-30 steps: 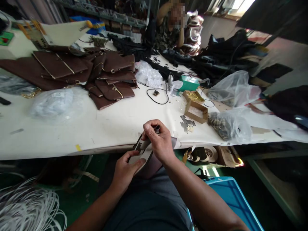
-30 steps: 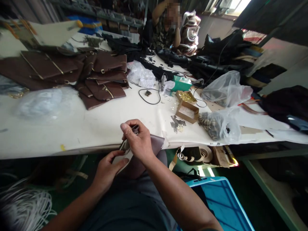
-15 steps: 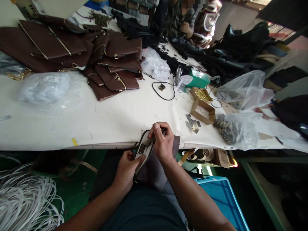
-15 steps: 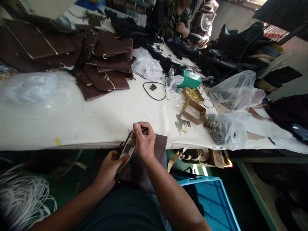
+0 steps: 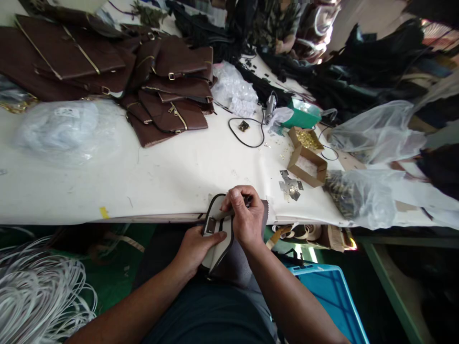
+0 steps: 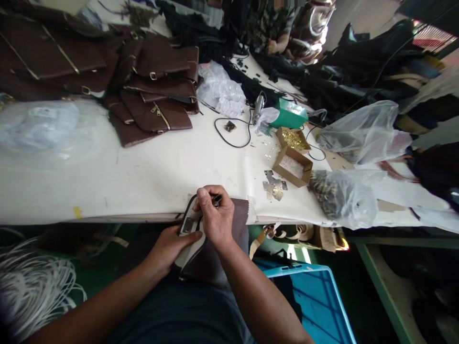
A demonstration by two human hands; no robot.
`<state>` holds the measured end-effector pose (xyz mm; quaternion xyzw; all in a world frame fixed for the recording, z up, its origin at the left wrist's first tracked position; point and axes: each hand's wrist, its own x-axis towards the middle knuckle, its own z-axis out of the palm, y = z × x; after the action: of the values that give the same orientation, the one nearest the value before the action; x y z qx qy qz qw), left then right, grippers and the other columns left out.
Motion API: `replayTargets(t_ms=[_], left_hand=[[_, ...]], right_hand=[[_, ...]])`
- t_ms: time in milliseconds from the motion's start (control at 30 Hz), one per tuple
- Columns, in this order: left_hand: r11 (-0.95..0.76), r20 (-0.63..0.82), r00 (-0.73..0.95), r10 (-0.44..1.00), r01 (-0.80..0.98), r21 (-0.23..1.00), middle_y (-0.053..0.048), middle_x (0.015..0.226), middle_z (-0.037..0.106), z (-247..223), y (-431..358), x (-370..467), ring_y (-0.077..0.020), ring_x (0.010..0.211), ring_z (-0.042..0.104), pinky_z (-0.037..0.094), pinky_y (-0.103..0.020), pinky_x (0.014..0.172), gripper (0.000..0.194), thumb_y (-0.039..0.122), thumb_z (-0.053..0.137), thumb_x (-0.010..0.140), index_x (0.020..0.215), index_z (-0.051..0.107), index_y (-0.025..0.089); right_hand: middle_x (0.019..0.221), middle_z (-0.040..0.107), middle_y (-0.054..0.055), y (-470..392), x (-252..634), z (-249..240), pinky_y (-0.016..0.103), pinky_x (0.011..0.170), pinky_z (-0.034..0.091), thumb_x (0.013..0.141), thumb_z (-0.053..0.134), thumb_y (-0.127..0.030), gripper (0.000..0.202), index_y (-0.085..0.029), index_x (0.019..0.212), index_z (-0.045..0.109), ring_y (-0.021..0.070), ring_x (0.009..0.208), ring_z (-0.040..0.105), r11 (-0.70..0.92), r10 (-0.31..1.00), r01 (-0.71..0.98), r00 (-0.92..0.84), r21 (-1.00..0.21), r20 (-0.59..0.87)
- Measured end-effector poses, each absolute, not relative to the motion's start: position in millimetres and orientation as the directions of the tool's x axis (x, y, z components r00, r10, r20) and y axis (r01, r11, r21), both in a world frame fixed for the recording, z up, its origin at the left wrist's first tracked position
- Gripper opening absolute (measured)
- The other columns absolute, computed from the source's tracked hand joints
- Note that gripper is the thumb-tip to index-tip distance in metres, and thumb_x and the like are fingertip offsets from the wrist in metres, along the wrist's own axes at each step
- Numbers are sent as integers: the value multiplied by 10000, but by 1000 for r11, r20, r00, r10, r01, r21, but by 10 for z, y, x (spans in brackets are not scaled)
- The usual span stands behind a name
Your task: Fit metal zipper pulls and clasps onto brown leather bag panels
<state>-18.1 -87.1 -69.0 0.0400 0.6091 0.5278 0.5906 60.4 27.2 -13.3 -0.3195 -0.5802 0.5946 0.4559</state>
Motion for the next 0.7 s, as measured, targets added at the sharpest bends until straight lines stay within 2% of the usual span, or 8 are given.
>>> replayTargets(t_ms=[133,367,700], left_hand=[[437,-693,-275,667,-609,662,-88,817,825,-671,-789,-184,-246,713,742,545,-305,664,531,471,1012,554,902,813,123],[450,-726,-293,622,-625,638,-91,791,821,-663,-727,-147,-243,693,738,543,-299,628,539,470,1025,527,875,801,124],[456,-741,-343,578,-618,641,-92,753,811,-702,-700,-94,-244,646,728,553,-316,615,491,450,1010,512,815,791,133]], right_hand=[[659,636,-35,319,656,-114,280,618,494,991,742,-448,268,-223,886,640,127,574,569,134,899,-151,-398,-979,185],[655,632,-42,373,590,-122,274,607,489,995,741,-440,256,-229,891,638,127,571,568,99,898,-196,-406,-976,173],[622,599,-67,560,439,-160,246,559,476,966,751,-514,322,-229,912,613,115,530,571,-10,887,-175,-457,-985,72]])
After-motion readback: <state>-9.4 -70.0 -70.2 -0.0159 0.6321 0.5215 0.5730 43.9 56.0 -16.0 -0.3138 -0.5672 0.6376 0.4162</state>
